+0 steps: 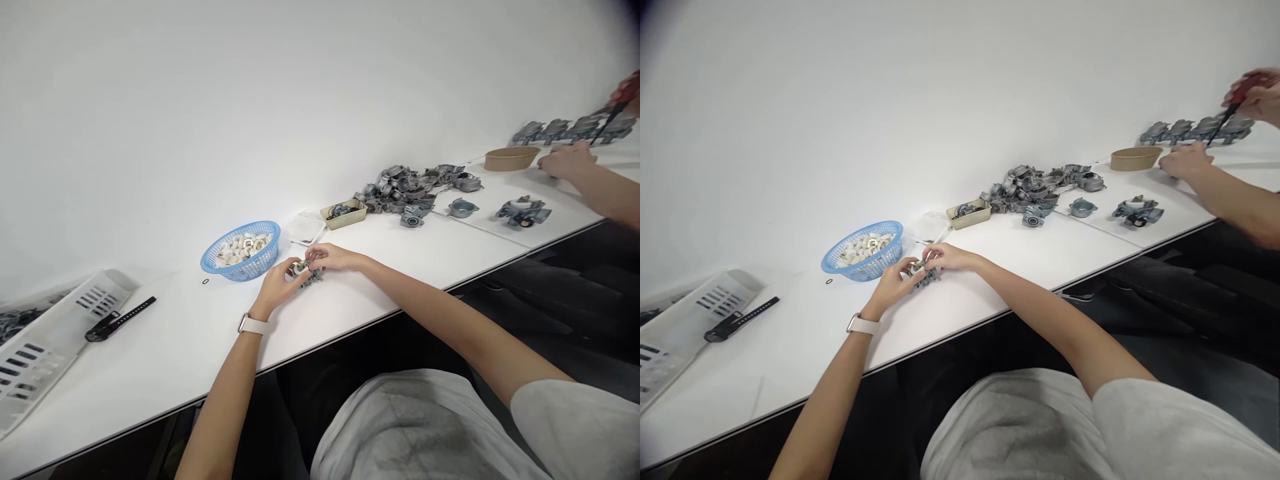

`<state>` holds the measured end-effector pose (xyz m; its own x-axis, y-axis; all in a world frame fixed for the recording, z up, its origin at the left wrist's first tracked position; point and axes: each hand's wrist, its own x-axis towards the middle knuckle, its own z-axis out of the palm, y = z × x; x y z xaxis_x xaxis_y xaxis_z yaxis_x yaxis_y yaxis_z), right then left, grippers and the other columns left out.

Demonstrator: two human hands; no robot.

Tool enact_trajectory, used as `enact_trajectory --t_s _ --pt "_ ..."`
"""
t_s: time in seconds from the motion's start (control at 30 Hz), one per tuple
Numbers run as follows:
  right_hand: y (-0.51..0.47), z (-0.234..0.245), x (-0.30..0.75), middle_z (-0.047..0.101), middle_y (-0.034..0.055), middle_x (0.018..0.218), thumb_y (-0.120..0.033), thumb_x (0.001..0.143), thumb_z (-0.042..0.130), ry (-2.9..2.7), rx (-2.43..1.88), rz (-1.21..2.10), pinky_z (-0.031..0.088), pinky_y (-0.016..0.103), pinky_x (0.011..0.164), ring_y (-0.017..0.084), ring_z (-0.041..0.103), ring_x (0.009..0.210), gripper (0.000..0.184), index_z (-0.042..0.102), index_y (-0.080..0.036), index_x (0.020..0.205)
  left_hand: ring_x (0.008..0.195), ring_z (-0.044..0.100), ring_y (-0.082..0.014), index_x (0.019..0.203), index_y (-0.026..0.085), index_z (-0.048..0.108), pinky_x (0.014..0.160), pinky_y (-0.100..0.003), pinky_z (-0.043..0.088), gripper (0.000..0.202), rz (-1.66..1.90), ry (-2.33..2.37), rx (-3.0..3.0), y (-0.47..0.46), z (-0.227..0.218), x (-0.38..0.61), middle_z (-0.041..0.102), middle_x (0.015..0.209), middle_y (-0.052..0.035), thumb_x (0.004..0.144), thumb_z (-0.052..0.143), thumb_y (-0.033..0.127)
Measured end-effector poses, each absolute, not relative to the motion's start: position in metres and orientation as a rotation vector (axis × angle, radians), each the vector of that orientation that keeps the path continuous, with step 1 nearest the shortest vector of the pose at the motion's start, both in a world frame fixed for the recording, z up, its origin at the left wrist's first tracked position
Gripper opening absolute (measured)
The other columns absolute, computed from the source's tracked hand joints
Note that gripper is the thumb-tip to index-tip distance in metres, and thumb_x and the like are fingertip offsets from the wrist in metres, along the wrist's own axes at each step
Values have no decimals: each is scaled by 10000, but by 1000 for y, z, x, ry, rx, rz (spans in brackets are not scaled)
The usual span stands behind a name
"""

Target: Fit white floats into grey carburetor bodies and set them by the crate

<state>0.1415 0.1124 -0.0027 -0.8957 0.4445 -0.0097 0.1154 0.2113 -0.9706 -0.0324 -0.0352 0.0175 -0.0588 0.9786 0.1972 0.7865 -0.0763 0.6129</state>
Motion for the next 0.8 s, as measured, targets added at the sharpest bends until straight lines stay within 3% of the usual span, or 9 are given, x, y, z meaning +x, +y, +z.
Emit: enact_trajectory --t_s 0.3,0.6,0.8 --pt "113 -3 143 672 3 920 -263 727 729 -2235 -507 1774 483 193 616 131 628 789 348 623 -217 1054 839 646 -202 1203 238 653 765 -316 501 485 884 1862 1847 -33 13 -36 725 1013 -48 842 652 562" --pt "111 5 145 657 28 976 -212 751 631 -2188 -587 1768 493 196 630 150 623 855 299 616 -196 1050 960 636 -208 1320 238 591 753 -283 505 608 850 1680 1756 -32 10 -44 696 1163 -45 719 682 231" --pt "111 3 145 627 47 1132 -278 711 781 -2308 -472 1764 505 248 749 152 621 900 531 576 -216 1197 900 627 -200 1307 226 607 750 -292 505 570 877 1695 1737 -32 10 -44 701 1125 -54 755 708 326"
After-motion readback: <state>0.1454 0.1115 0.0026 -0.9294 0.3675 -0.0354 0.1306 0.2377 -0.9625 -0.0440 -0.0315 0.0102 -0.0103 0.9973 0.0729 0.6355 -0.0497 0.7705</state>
